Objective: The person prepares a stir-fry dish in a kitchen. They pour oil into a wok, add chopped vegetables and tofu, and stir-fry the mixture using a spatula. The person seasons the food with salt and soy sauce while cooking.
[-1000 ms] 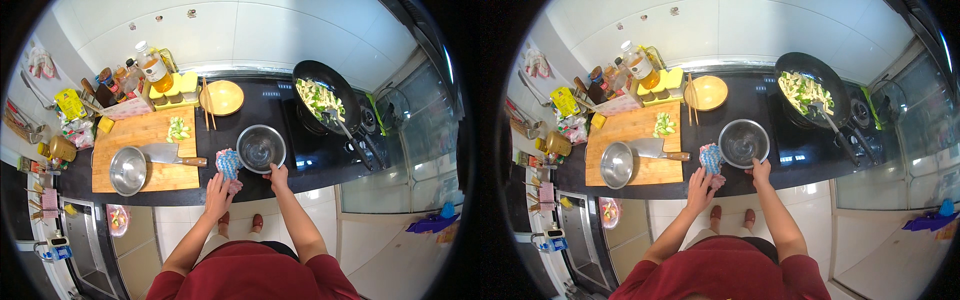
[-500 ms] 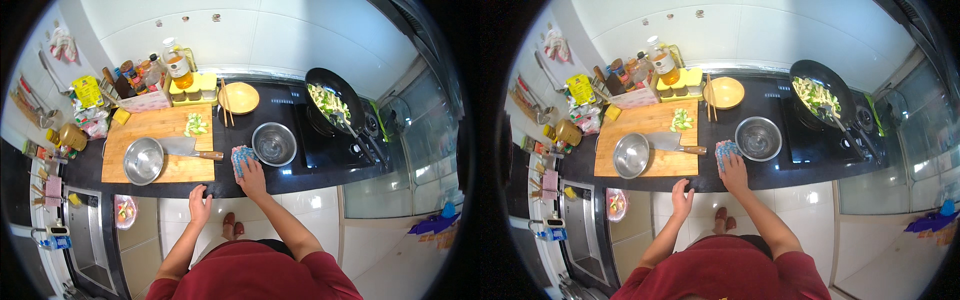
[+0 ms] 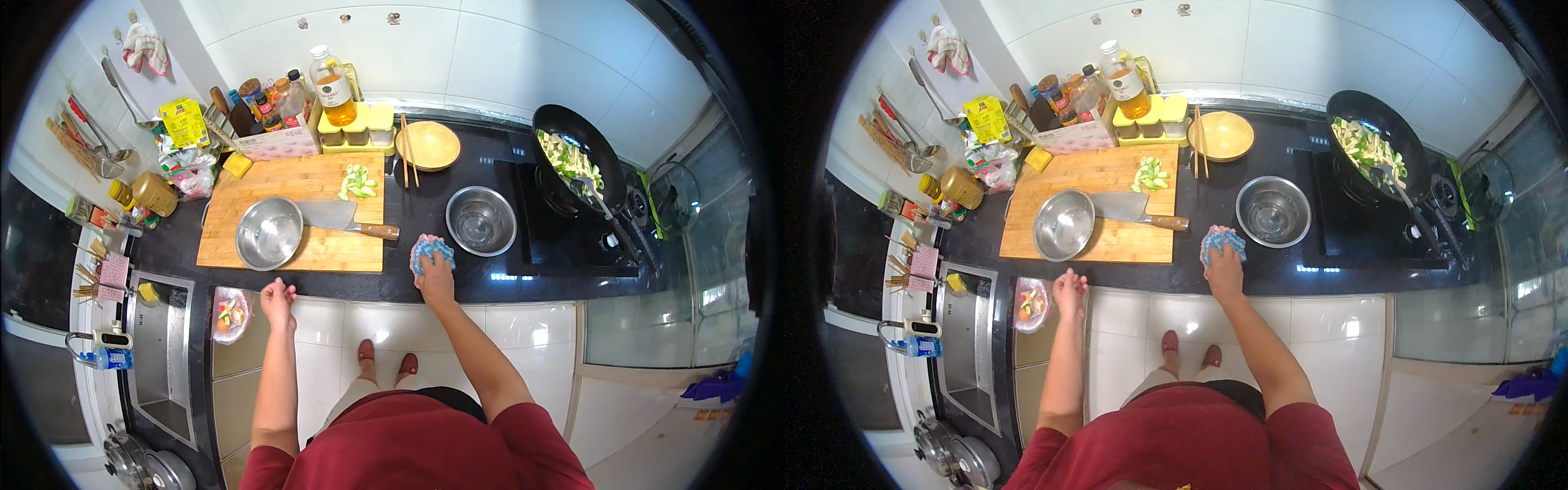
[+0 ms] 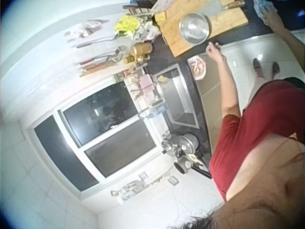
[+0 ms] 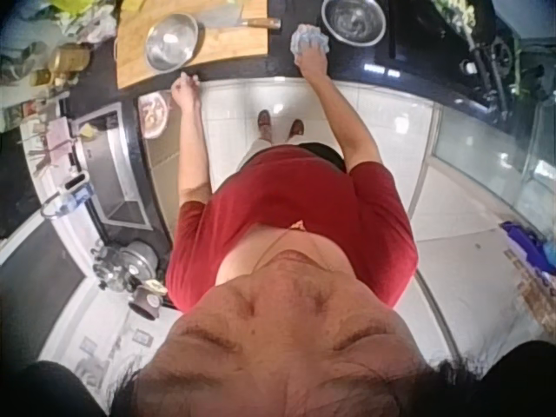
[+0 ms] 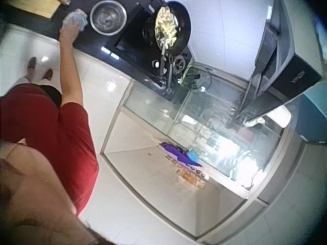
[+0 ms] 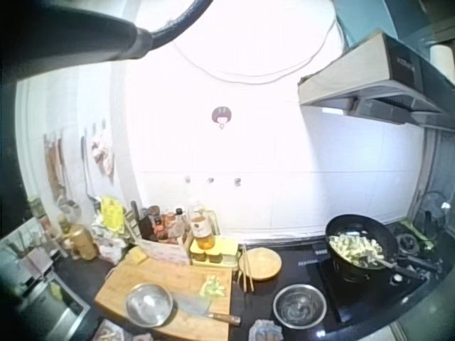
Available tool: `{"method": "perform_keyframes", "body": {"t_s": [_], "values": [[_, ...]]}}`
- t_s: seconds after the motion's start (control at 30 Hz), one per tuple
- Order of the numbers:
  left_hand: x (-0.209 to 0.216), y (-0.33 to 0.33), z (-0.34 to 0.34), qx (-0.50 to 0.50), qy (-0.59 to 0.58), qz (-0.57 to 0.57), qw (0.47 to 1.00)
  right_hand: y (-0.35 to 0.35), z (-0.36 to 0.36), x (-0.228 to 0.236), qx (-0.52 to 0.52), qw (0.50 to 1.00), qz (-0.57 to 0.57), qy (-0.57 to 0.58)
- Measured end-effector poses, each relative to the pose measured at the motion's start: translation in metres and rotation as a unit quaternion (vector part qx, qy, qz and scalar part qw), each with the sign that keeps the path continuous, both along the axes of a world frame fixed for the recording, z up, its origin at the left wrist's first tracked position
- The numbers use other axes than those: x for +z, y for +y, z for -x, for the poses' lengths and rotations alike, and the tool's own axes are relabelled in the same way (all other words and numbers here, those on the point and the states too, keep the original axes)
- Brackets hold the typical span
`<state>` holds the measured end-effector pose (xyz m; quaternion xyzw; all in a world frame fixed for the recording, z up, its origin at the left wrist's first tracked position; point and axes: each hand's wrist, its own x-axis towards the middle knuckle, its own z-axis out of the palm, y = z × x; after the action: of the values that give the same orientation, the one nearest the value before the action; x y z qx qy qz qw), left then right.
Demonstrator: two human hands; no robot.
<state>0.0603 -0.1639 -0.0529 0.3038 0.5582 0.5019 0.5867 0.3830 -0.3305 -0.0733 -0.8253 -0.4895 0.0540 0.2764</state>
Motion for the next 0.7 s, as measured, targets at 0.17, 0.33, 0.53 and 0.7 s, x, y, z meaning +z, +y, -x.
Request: {"method": "perform_keyframes", "body": {"t_s": [0.17, 0.33, 0.53, 0.7], "values": [[-0.006, 0.061, 0.016, 0.011, -0.058, 0.063, 0.996, -0.003, 0.027, 0.001, -0.044, 0.999, 0.009, 0.017], [-0.008, 0.099, 0.02, 0.0, -0.109, 0.084, 0.991, 0.006, 0.06, 0.002, -0.112, 0.994, -0.005, 0.016], [0.003, 0.163, 0.029, -0.092, -0.092, 0.069, 0.989, 0.022, 0.122, 0.005, -0.172, 0.985, 0.001, 0.009], [-0.005, 0.211, 0.037, -0.182, -0.113, 0.07, 0.974, 0.047, 0.17, 0.007, -0.192, 0.981, 0.008, 0.032]]}}
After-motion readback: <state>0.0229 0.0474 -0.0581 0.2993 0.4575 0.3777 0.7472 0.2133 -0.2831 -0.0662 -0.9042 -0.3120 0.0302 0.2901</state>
